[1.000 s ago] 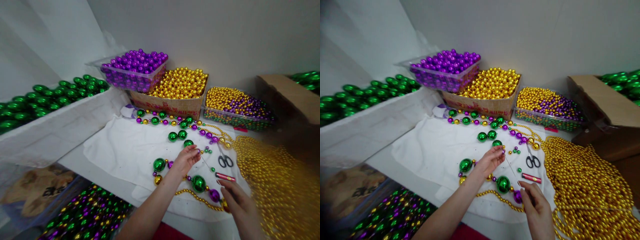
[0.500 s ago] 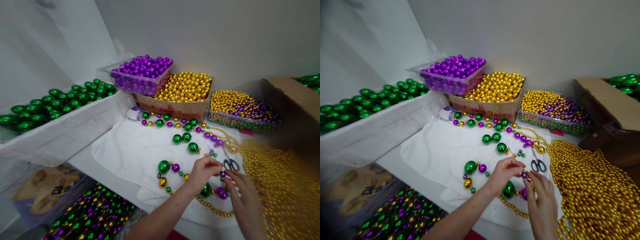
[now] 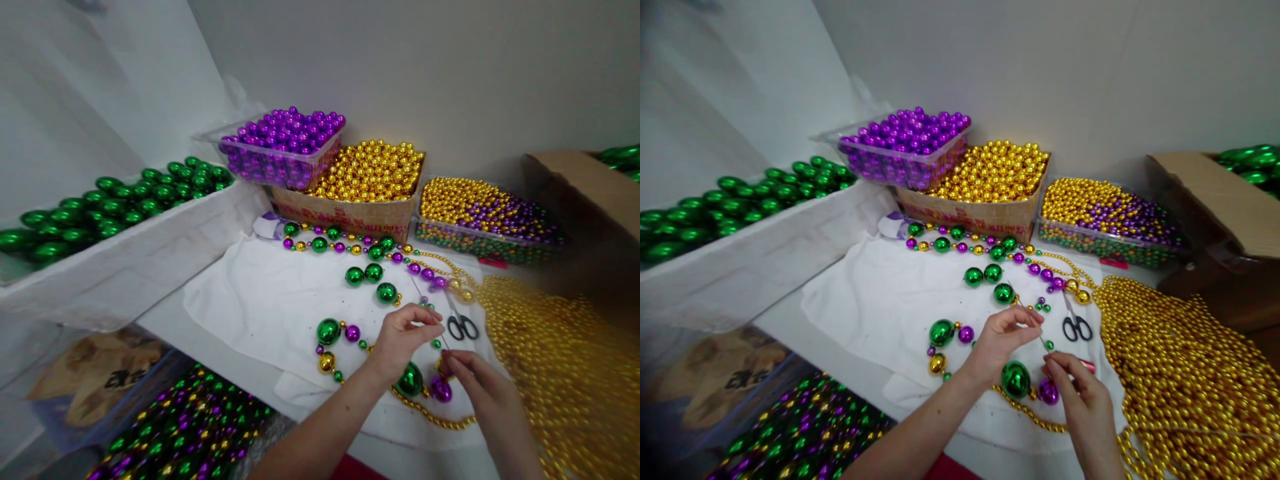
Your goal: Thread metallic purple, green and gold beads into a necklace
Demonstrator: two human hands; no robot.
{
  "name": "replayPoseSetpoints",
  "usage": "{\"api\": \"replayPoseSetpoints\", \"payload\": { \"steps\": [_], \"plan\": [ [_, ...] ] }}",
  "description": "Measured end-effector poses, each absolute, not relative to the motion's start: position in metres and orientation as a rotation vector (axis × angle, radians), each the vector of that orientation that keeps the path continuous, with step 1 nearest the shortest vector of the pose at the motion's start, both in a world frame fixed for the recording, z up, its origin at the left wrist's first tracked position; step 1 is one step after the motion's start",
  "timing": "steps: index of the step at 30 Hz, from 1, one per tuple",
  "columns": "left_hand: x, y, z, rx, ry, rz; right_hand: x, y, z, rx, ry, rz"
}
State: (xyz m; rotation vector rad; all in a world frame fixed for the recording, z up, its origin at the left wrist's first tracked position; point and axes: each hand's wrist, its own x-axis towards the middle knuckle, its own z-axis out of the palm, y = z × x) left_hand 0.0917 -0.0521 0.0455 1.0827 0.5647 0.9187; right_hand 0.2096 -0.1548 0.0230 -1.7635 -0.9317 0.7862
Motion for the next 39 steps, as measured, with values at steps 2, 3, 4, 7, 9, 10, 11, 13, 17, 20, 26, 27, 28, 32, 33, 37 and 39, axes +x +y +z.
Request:
{"api": "replayPoseSetpoints", "payload": {
  "steps": [2,3,4,7,9,10,11,13,17,20,26,27,28,32,33,37,39],
  "plan": [
    [0.089,-0.046,0.043,1.110,0.556,0.853,0.210,-0.158,0.021,-1.717,-0.825,0.818],
    [0.087,-0.041,0.041,1.160,0.558,0.806,0.209,-0.159,0.022,-1.692,-0.762,0.818],
    [0.085,-0.035,0.038,1.255,0.577,0.763,0.209,-0.161,0.024,-1.668,-0.684,0.812],
    [0.079,-0.012,0.022,1.799,0.799,0.708,0.206,-0.165,0.040,-1.585,-0.438,0.802],
    [0.077,0.003,0.008,2.205,0.995,0.663,0.204,-0.167,0.053,-1.553,-0.353,0.804],
    [0.076,0.009,0.001,2.362,1.057,0.613,0.204,-0.167,0.058,-1.542,-0.345,0.816],
    [0.076,0.015,-0.006,2.471,1.095,0.556,0.204,-0.168,0.060,-1.529,-0.347,0.833],
    [0.076,0.024,-0.015,2.555,1.132,0.467,0.204,-0.169,0.059,-1.500,-0.367,0.874],
    [0.071,0.032,-0.019,2.267,1.155,0.588,0.205,-0.175,0.046,-1.521,-0.413,0.880],
    [0.064,0.028,-0.013,1.614,1.064,0.728,0.205,-0.177,0.041,-1.585,-0.446,0.871],
    [0.053,0.013,-0.004,0.519,0.632,0.680,0.199,-0.172,0.040,-1.704,-0.693,0.908],
    [0.052,0.012,-0.003,0.452,0.617,0.667,0.198,-0.172,0.041,-1.732,-0.746,0.907],
    [0.052,0.012,-0.002,0.404,0.612,0.657,0.197,-0.172,0.041,-1.762,-0.790,0.905],
    [0.052,0.014,0.001,0.311,0.611,0.672,0.194,-0.177,0.042,-1.821,-0.857,0.932],
    [0.053,0.014,0.002,0.303,0.607,0.681,0.193,-0.178,0.042,-1.817,-0.867,0.940],
    [0.050,0.014,0.004,0.280,0.592,0.707,0.196,-0.183,0.043,-1.783,-0.864,0.966],
    [0.047,0.015,0.007,0.266,0.597,0.728,0.199,-0.184,0.045,-1.748,-0.792,0.976]
  ]
}}
